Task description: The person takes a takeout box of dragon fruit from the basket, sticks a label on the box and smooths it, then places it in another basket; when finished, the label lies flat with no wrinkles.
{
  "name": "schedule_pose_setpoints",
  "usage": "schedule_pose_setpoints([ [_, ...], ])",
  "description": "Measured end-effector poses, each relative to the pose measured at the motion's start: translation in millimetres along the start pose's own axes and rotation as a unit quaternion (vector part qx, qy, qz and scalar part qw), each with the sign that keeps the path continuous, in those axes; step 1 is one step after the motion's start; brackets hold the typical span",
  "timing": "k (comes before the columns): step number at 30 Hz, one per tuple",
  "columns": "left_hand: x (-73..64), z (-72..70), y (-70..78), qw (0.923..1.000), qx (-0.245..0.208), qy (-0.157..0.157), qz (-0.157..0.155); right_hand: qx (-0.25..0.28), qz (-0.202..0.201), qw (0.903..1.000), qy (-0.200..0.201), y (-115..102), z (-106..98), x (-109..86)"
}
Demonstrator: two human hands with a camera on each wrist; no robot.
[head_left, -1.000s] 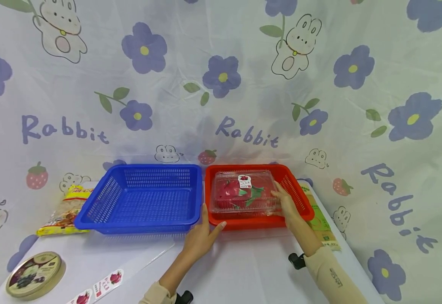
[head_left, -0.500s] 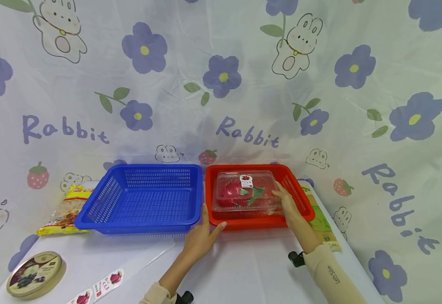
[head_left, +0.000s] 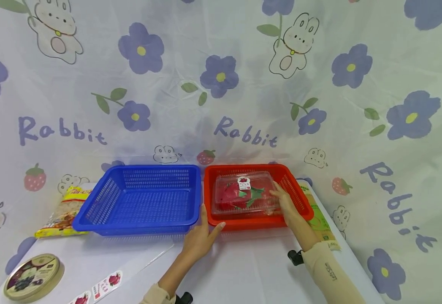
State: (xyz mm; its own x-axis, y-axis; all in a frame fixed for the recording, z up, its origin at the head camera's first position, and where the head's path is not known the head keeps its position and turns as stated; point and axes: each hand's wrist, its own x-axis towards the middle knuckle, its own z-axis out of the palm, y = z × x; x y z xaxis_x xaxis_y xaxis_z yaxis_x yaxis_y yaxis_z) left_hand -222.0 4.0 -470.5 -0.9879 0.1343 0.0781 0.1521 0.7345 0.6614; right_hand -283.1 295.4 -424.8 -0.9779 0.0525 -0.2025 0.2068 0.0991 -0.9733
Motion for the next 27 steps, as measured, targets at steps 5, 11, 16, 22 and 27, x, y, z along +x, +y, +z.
schedule_pose_setpoints([
  [5, -0.5, -0.6, -0.3, 1.0, 0.002, 0.007, 0.005, -0.011, 0.004, 0.9999, 0.0, -0.2, 1.2, 2.6],
  [11, -0.7, -0.1, -0.8, 1.0, 0.001, 0.003, 0.005, -0.021, 0.005, 0.9998, 0.003, 0.7, 1.1, 3.8],
  [16, -0.1, 0.1, 0.4, 0.9999, 0.008, 0.008, 0.01, -0.016, 0.003, 0.9999, 0.002, 0.9, 0.2, 4.3],
  [22, 0.9, 0.6, 0.8, 0.9999, 0.004, 0.008, 0.011, -0.017, 0.002, 0.9998, 0.001, 0.9, -1.7, 4.6],
  [27, -0.2, 0.4, -1.4, 0.9999, 0.008, 0.01, 0.01, -0.016, 0.008, 0.9998, -0.006, 1.2, -0.5, 5.9],
])
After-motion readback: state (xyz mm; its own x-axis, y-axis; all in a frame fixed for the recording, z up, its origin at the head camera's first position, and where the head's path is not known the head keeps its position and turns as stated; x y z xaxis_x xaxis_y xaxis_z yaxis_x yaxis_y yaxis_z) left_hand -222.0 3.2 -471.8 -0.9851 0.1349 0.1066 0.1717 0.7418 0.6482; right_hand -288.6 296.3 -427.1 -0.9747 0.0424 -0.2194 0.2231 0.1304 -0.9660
